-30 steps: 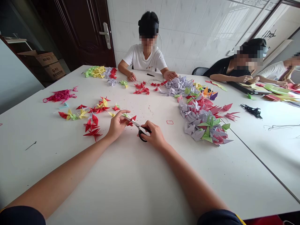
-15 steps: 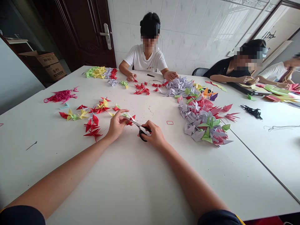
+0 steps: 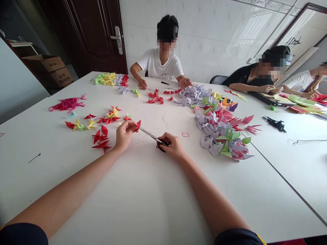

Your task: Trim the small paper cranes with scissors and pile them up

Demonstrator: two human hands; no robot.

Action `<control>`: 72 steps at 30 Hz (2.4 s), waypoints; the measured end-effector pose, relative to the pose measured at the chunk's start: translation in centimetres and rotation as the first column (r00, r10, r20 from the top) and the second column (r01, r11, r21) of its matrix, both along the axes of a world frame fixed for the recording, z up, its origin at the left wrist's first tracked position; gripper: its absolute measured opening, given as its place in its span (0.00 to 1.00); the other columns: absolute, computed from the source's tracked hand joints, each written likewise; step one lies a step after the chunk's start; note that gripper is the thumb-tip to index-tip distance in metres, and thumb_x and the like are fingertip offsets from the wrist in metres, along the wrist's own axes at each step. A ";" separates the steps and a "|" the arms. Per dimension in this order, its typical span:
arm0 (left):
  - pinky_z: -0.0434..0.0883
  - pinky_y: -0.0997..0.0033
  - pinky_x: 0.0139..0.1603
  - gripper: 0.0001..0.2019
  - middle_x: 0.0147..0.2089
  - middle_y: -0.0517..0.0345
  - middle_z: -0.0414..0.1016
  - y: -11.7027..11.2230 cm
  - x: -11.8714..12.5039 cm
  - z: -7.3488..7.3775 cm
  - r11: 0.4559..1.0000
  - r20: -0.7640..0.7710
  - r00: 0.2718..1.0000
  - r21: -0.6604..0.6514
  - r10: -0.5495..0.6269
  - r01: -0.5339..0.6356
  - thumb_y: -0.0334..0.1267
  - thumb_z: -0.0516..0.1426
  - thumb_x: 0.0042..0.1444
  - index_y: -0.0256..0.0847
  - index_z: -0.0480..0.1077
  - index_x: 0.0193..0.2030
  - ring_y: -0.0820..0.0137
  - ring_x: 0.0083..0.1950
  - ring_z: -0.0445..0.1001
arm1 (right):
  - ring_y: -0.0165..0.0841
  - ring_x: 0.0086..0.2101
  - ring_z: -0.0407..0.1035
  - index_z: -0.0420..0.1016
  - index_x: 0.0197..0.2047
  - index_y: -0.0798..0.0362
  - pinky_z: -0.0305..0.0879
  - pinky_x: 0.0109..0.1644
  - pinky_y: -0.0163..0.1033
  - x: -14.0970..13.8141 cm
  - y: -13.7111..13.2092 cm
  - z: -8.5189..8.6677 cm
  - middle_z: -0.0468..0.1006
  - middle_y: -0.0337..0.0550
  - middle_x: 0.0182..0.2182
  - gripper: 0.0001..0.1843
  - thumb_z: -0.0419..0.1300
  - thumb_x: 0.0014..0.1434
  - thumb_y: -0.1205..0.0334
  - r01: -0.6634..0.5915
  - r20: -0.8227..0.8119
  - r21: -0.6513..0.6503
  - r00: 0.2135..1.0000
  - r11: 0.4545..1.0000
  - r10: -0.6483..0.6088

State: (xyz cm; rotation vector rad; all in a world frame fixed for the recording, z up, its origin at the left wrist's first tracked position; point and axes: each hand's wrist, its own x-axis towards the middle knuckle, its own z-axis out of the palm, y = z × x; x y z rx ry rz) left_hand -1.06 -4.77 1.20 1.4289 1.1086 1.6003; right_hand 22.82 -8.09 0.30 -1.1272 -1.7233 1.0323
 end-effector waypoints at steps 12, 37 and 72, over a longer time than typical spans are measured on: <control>0.72 0.70 0.39 0.02 0.33 0.58 0.74 0.0 0.0 0.3 1.000 0.008 1.000 0.011 0.009 -0.009 0.35 0.57 0.55 0.40 0.70 0.35 0.73 0.32 0.74 | 0.37 0.32 0.76 0.73 0.37 0.50 0.67 0.38 0.41 -0.5 -0.1 -0.2 0.83 0.41 0.30 0.09 0.62 0.50 0.64 0.064 0.081 0.107 0.994 0.992 -0.073; 0.72 0.70 0.39 0.02 0.33 0.58 0.74 -0.1 0.0 0.3 0.999 0.013 0.999 0.007 0.042 -0.042 0.36 0.58 0.54 0.40 0.70 0.34 0.73 0.33 0.74 | 0.36 0.33 0.75 0.73 0.38 0.50 0.68 0.39 0.42 -0.6 -0.1 -0.1 0.83 0.40 0.30 0.09 0.61 0.50 0.65 0.072 0.111 0.128 0.990 0.989 -0.086; 0.73 0.70 0.41 0.10 0.36 0.54 0.78 -0.1 -0.1 0.3 0.997 -0.061 0.995 0.017 0.083 -0.082 0.42 0.62 0.54 0.38 0.74 0.38 0.70 0.37 0.76 | 0.32 0.28 0.67 0.74 0.35 0.49 0.62 0.32 0.37 -1.3 -0.6 0.3 0.79 0.42 0.31 0.08 0.57 0.51 0.65 0.138 0.264 0.403 0.929 0.905 -0.259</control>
